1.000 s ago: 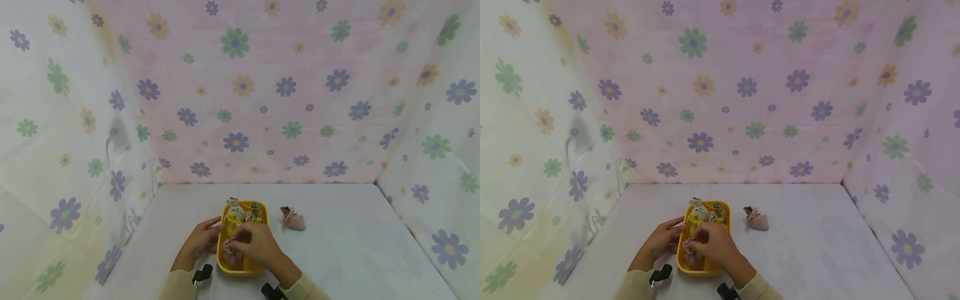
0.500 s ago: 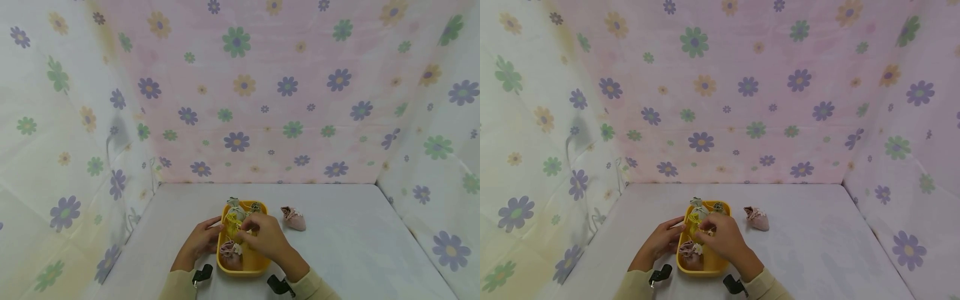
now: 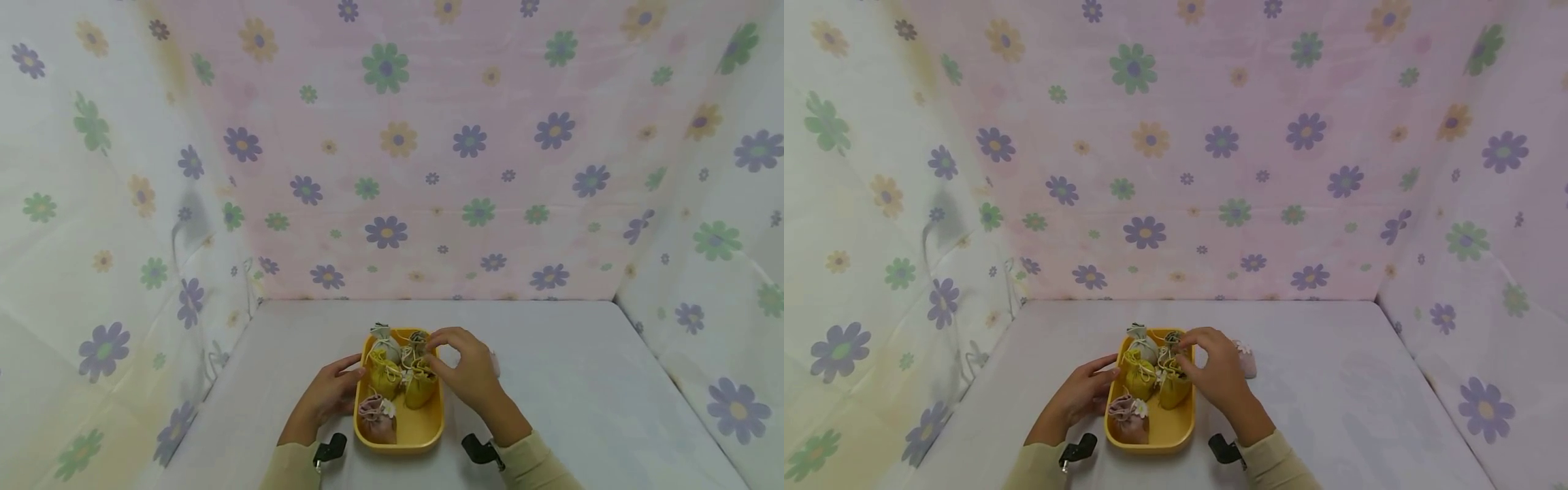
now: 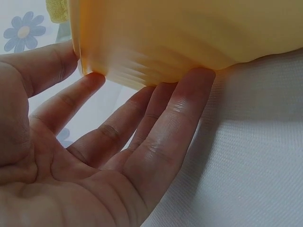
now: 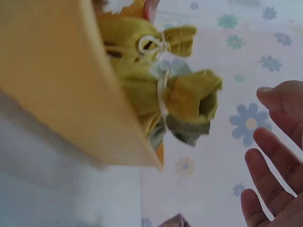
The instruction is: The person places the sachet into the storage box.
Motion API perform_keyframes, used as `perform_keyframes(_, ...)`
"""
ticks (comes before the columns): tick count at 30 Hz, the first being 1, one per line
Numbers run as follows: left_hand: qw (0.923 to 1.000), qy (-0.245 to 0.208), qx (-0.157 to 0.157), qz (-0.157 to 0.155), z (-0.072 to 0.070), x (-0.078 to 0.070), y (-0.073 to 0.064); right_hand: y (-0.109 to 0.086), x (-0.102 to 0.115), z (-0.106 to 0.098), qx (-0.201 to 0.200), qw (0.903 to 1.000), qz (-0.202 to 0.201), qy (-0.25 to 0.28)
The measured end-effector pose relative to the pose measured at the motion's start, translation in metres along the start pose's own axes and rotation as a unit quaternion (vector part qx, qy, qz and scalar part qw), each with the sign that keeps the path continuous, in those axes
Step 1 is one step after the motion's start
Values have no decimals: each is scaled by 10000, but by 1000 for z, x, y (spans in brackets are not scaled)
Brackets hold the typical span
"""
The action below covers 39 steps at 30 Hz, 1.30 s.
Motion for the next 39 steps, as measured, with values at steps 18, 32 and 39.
perform_keyframes(18,9999,75,-54,-65,3,1,-1,-6,-55,-21,343,9938,924,-524)
perform_keyframes(32,9998,195,-105,8,5,0,-7,-10,-81,-25,806,9828,1366,-950)
perform_keyframes(39,9999,135,-46,40,4,-1,-5,-6,-93,-21,822,9842,1242,-962)
Point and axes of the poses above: each hand's wrist, its own y-axis towards the middle knuckle, its own z-axis out of the palm, x = y × z, the point moved 1 cm from there along y, towards the middle knuckle, and after that the axes turned 8 degrees about z, right-handed, at the moved point
